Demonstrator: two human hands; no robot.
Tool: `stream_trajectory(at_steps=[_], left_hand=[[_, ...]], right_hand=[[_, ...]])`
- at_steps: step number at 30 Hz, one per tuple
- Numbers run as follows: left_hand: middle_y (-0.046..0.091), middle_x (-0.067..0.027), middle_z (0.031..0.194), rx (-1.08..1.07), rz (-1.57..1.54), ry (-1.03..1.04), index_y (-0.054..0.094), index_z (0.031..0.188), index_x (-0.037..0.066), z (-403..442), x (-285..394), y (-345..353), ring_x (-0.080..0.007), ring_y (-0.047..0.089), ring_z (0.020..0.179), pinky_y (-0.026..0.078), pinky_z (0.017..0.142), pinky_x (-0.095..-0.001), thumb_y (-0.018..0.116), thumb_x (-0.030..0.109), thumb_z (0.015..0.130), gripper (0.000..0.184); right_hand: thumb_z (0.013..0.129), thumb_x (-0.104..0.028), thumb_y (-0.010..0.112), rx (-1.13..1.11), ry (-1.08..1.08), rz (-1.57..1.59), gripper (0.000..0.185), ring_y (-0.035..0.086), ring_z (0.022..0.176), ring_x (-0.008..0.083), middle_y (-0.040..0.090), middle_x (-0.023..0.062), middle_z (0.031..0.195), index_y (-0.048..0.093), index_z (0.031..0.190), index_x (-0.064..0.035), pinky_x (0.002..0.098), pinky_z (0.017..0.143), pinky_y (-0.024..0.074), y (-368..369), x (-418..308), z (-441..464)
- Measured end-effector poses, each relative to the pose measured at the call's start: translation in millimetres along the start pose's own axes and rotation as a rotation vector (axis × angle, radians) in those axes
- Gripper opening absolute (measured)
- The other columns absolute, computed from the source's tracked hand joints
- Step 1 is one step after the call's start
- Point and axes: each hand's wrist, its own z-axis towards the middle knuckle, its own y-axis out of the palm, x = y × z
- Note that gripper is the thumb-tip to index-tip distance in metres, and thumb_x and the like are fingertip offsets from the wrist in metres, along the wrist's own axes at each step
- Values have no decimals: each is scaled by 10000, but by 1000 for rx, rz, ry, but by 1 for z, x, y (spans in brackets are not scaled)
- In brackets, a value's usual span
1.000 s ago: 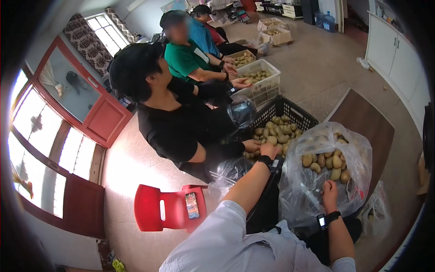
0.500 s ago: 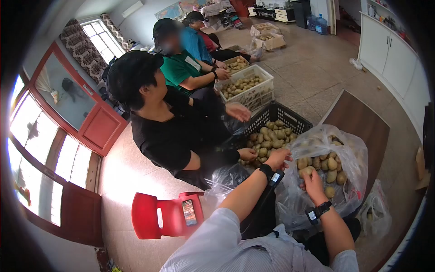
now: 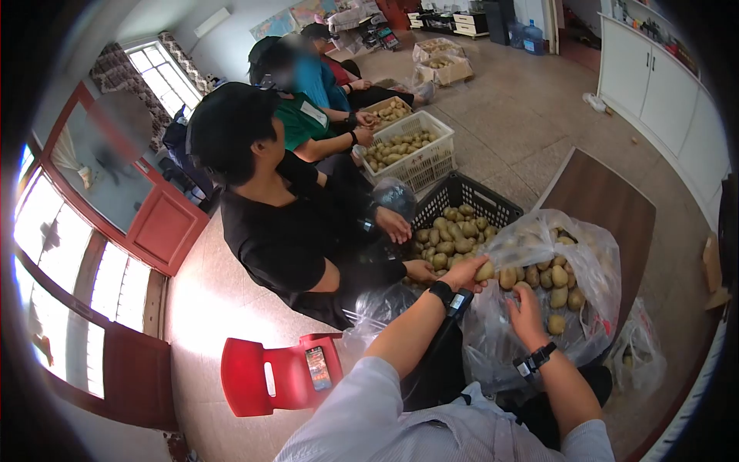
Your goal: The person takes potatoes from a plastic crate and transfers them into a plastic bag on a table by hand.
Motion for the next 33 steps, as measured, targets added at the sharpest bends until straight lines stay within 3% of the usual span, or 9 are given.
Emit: stream_trajectory(at_steps=[1,4,9,15,17,27,30,32,33], left_hand=[[613,-73,871,1,0,0,553,1048,76,3,-1,-8,-167,565,619,429,463,-296,442,487,969,433],[612,-77,882,96,-155,96,536,1084,79,3,3,-21,-205,582,648,456,482,-330,442,482,969,429],[612,-143,858,523,-409,236,528,1057,24,7,-2,-31,-290,598,634,492,515,-404,469,338,959,335],[611,-198,966,652,-505,263,500,1145,-41,12,-3,-45,-343,642,730,543,585,-429,480,234,950,338],[513,-183,1119,610,-461,226,451,1188,-11,11,-2,-51,-369,590,902,553,704,-471,493,179,969,293],[491,-163,1156,721,-432,263,438,1201,-1,21,-13,-76,-390,598,869,553,697,-517,503,119,945,290],[626,-184,960,700,-282,413,569,989,-71,22,-22,-90,-335,679,738,551,571,-404,585,275,888,361],[658,-191,888,825,1649,478,619,868,-6,-1,-19,-84,-368,663,730,522,604,-447,639,363,836,370],[657,-193,851,829,1631,472,629,828,21,-12,-16,-79,-381,652,740,508,617,-464,646,402,816,382]], right_hand=[[790,-85,651,-21,36,-27,387,513,1056,379,553,196,1107,538,1150,3,453,908,405,-4,12,-8],[774,-82,651,63,102,-307,389,463,1114,385,510,178,1167,541,1139,-3,470,940,371,-16,35,-29],[714,-31,590,50,204,-593,430,473,1111,361,502,162,1180,557,1142,-50,466,933,395,-30,69,-59],[750,1,552,116,169,-593,388,492,1064,395,502,173,1201,561,1137,-26,459,917,418,-28,105,-75],[761,6,553,105,180,-599,381,495,1051,397,494,181,1216,555,1141,-20,451,909,427,-26,107,-76],[728,1,603,64,283,-446,486,486,1086,395,503,197,1198,501,1203,8,449,950,409,-31,89,-72],[736,8,586,73,216,-280,497,480,1104,406,498,220,1197,476,1220,23,458,973,393,-23,96,-68],[758,-15,596,94,294,-175,492,460,1140,416,478,246,1217,457,1228,29,458,986,379,-21,90,-71],[758,-15,596,70,278,-158,492,460,1140,416,478,246,1217,457,1228,29,458,986,379,-21,88,-71]])
